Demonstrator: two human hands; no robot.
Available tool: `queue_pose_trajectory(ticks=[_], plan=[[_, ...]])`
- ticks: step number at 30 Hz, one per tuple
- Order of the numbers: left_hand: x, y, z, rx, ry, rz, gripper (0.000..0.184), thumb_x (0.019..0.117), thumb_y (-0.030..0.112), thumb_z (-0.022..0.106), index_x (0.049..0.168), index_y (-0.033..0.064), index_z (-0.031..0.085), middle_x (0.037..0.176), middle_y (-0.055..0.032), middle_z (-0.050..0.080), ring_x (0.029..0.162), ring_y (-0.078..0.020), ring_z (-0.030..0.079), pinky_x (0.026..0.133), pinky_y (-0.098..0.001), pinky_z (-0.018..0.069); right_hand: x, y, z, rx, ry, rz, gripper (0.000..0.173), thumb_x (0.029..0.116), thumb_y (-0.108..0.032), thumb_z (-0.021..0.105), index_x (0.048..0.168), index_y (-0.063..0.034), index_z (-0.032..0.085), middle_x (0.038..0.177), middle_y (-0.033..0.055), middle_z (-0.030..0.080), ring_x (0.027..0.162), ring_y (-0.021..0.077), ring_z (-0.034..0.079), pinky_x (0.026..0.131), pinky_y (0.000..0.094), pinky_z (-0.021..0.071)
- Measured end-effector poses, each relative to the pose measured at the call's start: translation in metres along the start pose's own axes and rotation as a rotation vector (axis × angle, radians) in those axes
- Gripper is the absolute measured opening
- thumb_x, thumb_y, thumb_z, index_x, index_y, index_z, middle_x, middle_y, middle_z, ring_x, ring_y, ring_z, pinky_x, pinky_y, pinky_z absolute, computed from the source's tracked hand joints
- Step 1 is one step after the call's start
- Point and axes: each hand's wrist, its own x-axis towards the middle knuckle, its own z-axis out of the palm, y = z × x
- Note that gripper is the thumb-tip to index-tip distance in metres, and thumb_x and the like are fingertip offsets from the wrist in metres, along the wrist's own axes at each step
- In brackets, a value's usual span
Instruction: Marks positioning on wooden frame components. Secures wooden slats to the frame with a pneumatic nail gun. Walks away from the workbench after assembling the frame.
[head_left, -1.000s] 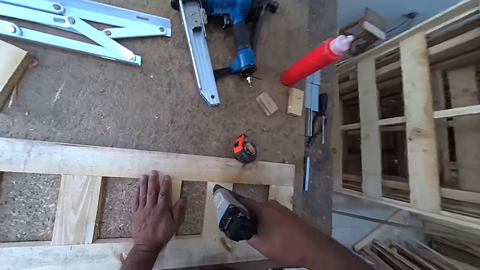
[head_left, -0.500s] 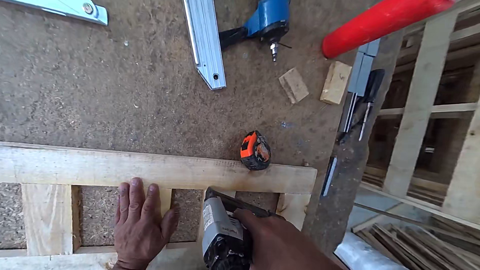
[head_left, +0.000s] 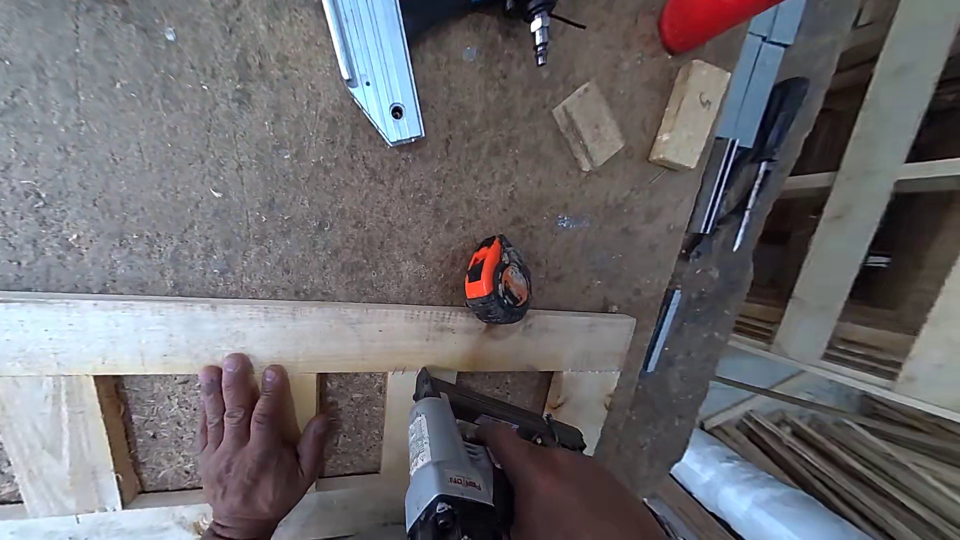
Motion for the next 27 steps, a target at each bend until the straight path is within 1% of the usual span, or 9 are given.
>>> queue_pose_trajectory(ticks=[7, 10, 13, 15, 19, 22, 24, 25, 27], plan=[[0.001, 0.001, -0.001, 0.008, 0.003, 0.013, 0.074, 0.0998, 0.065, 0.04, 0.159, 0.0219, 0.037, 0.17, -0.0126, 0.025, 0.158, -0.033, 0.019, 0.124, -0.0515, 0.026, -0.003, 0.016, -0.001, 0.003, 0.055, -0.009, 0.06, 0.0828, -0.043, 0.076, 0.133, -0.0145, 0.059, 0.083, 0.0129, 0.072, 0.077, 0.0373, 0.073, 0.062, 0.0576, 0.0561], [0.002, 0.002, -0.001, 0.012, 0.01, 0.017, 0.074, 0.1003, 0.064, 0.04, 0.159, 0.0201, 0.037, 0.169, -0.0132, 0.026, 0.158, -0.0324, 0.019, 0.125, -0.0501, 0.0257, -0.001, 0.021, -0.004, 0.003, 0.071, -0.034, 0.057, 0.0823, -0.041, 0.076, 0.129, -0.0129, 0.06, 0.082, 0.0132, 0.071, 0.077, 0.0369, 0.072, 0.061, 0.0574, 0.0557], [0.002, 0.002, -0.001, 0.011, 0.01, 0.013, 0.074, 0.1, 0.065, 0.04, 0.16, 0.0216, 0.036, 0.17, -0.0112, 0.025, 0.158, -0.0315, 0.018, 0.124, -0.0511, 0.0259, -0.001, 0.024, -0.004, 0.009, 0.056, -0.03, 0.062, 0.0823, -0.046, 0.075, 0.133, -0.0143, 0.059, 0.084, 0.0126, 0.072, 0.078, 0.0361, 0.073, 0.063, 0.0572, 0.0563], [0.001, 0.001, -0.001, 0.012, 0.008, 0.009, 0.073, 0.0998, 0.064, 0.04, 0.161, 0.0236, 0.035, 0.17, -0.0103, 0.025, 0.158, -0.0317, 0.019, 0.124, -0.0518, 0.0265, -0.002, 0.026, -0.004, 0.026, 0.049, -0.007, 0.059, 0.0821, -0.044, 0.075, 0.13, -0.0141, 0.059, 0.085, 0.0128, 0.071, 0.079, 0.0362, 0.073, 0.064, 0.0578, 0.0559], [-0.001, 0.0, -0.001, 0.021, 0.015, 0.015, 0.073, 0.0995, 0.062, 0.042, 0.16, 0.021, 0.037, 0.169, -0.013, 0.027, 0.157, -0.0348, 0.021, 0.124, -0.0532, 0.0274, 0.001, 0.029, -0.003, 0.017, 0.069, -0.027, 0.06, 0.0833, -0.046, 0.073, 0.132, -0.015, 0.059, 0.087, 0.0123, 0.071, 0.082, 0.036, 0.072, 0.065, 0.0584, 0.056], [-0.004, -0.001, 0.0, 0.026, 0.026, 0.012, 0.072, 0.0988, 0.06, 0.045, 0.159, 0.0202, 0.039, 0.168, -0.014, 0.028, 0.156, -0.0362, 0.023, 0.123, -0.054, 0.0291, 0.002, 0.028, 0.002, 0.012, 0.107, -0.015, 0.054, 0.0834, -0.044, 0.072, 0.126, -0.0127, 0.06, 0.088, 0.012, 0.07, 0.085, 0.0346, 0.072, 0.067, 0.0569, 0.0565], [-0.007, -0.002, 0.001, 0.03, 0.026, 0.006, 0.073, 0.0976, 0.059, 0.047, 0.158, 0.018, 0.042, 0.167, -0.0171, 0.03, 0.155, -0.0389, 0.026, 0.121, -0.0561, 0.0314, -0.001, 0.026, 0.007, 0.013, 0.123, -0.001, 0.057, 0.085, -0.046, 0.07, 0.131, -0.0143, 0.059, 0.09, 0.012, 0.071, 0.087, 0.0341, 0.072, 0.069, 0.0572, 0.0564], [-0.007, -0.002, 0.001, 0.031, 0.024, -0.001, 0.073, 0.0973, 0.059, 0.047, 0.157, 0.0172, 0.044, 0.166, -0.0182, 0.032, 0.154, -0.0399, 0.027, 0.121, -0.0569, 0.0323, -0.006, 0.026, 0.012, 0.006, 0.146, -0.014, 0.061, 0.0848, -0.047, 0.07, 0.136, -0.0164, 0.058, 0.089, 0.0117, 0.072, 0.085, 0.0343, 0.072, 0.068, 0.0578, 0.0566], [-0.006, -0.003, 0.003, 0.023, 0.026, -0.008, 0.073, 0.097, 0.062, 0.046, 0.154, 0.0162, 0.047, 0.164, -0.0199, 0.036, 0.152, -0.0418, 0.031, 0.118, -0.059, 0.0339, -0.023, 0.03, 0.027, 0.006, 0.147, -0.053, 0.067, 0.0817, -0.047, 0.075, 0.14, -0.0194, 0.056, 0.085, 0.0132, 0.072, 0.079, 0.0373, 0.073, 0.064, 0.0608, 0.0561]])
